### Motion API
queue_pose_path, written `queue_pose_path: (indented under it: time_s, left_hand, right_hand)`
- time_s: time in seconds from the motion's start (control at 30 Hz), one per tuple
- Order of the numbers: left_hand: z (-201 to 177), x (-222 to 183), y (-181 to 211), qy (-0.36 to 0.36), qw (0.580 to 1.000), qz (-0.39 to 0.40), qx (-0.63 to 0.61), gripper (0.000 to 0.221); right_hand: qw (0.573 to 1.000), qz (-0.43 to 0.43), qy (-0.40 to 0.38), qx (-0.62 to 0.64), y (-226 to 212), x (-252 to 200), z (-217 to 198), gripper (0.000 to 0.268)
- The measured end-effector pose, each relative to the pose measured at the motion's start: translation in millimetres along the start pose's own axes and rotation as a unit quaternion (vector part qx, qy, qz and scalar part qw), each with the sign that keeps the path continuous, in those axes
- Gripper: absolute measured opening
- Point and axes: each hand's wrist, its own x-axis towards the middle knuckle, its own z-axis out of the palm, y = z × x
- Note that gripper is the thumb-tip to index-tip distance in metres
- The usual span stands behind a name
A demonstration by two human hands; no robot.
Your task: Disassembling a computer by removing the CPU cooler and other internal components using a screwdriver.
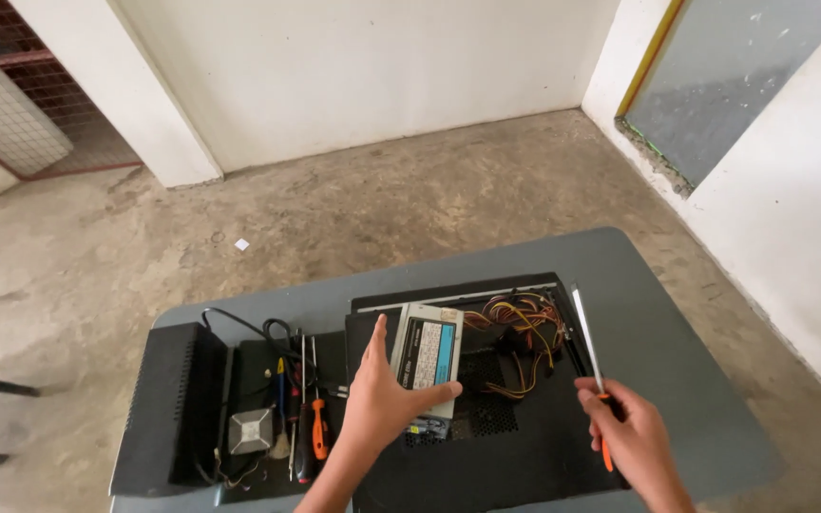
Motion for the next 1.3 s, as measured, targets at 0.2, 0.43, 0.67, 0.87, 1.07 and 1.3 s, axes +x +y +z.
queue_pose_path:
  time_s: [0.2, 0.43, 0.67, 0.87, 1.07, 1.3]
  left_hand:
    - [26, -18, -37, 0.051, 0.980, 0.042, -0.186, 0.124]
    - [33, -19, -39, 0.085, 0.962, 0.045, -0.256, 0.101]
    - [9, -4, -57, 0.123, 0.883, -0.083, -0.445, 0.091]
    - [42, 1, -76, 0.079, 0.750, -0.091, -0.651, 0.063]
    - [58, -25, -69, 0.068, 0.794, -0.138, -0.589, 0.077]
    - [41, -34, -91, 0.000, 0.945, -0.135, -0.297, 0.076]
  right_hand:
    - [0.980, -0.092, -0.067, 0.164, -14, -8, 39, 0.036]
    - [0.979, -0.067, -0.186, -0.042, -54, -25, 114, 0.035]
    - [0.979, 0.052, -0.196, 0.019, -29, -27, 114, 0.030]
    - [0.983, -0.016, -0.184, 0.010, 5, -11, 114, 0.043]
    - [0.982, -0.103, -0.159, -0.020, 24, -4, 97, 0.041]
    - [0.964, -0.199, -0.139, -0.104, 22, 0, 77, 0.051]
